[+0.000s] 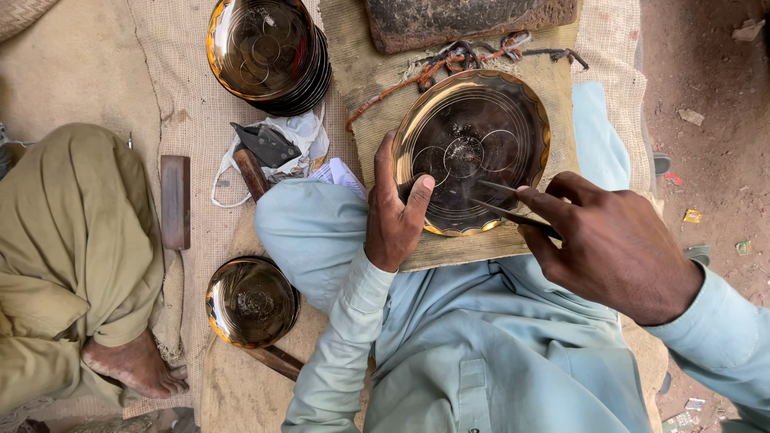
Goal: The person sits cross-legged and uses a small metal tool to scratch circular patterns into the surface of a brass plate. They rotate the plate periodically to continue the design and then place the finished plate onto a stack of similar plates.
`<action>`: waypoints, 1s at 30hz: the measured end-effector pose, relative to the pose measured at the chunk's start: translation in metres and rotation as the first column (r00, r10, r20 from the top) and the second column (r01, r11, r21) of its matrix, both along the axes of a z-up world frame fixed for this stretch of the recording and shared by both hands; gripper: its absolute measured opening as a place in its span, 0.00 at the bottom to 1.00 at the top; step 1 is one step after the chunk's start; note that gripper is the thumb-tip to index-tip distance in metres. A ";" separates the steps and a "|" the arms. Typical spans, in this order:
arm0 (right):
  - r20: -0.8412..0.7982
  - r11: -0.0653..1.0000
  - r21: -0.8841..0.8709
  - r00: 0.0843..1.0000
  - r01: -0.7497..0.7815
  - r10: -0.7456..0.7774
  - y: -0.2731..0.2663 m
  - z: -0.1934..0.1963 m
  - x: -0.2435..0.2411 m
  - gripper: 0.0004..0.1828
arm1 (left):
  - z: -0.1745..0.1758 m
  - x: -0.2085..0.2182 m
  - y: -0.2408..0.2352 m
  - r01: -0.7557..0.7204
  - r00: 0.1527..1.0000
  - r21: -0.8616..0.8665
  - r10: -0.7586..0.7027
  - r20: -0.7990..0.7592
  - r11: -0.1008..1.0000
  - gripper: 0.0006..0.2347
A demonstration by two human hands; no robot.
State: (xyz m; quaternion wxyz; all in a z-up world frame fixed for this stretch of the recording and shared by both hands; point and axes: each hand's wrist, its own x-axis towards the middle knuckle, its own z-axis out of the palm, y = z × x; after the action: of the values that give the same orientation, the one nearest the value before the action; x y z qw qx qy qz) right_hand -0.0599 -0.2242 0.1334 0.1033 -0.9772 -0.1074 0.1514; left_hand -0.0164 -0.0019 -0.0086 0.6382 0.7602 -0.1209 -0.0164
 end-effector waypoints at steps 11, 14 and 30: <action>0.130 0.994 0.106 0.991 0.011 -0.024 -0.001 -0.006 -0.001 0.22 | 0.002 0.000 -0.001 -0.009 1.000 -0.011 0.008 -0.014 1.000 0.30; 0.124 0.995 0.098 0.992 0.014 -0.026 0.000 -0.006 -0.002 0.21 | 0.002 0.000 -0.001 -0.007 1.000 -0.013 0.006 -0.002 1.000 0.30; -0.193 0.971 -0.110 0.963 -0.213 0.189 0.014 0.013 0.012 0.33 | 0.031 -0.009 -0.003 0.175 0.970 -0.028 -0.168 0.175 0.984 0.39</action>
State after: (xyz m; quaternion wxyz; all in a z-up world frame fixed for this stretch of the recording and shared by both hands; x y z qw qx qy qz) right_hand -0.0482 -0.2101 0.1468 0.0331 -0.9480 -0.1863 0.2558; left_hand -0.0254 -0.0045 0.0225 0.6378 0.7315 -0.2412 -0.0033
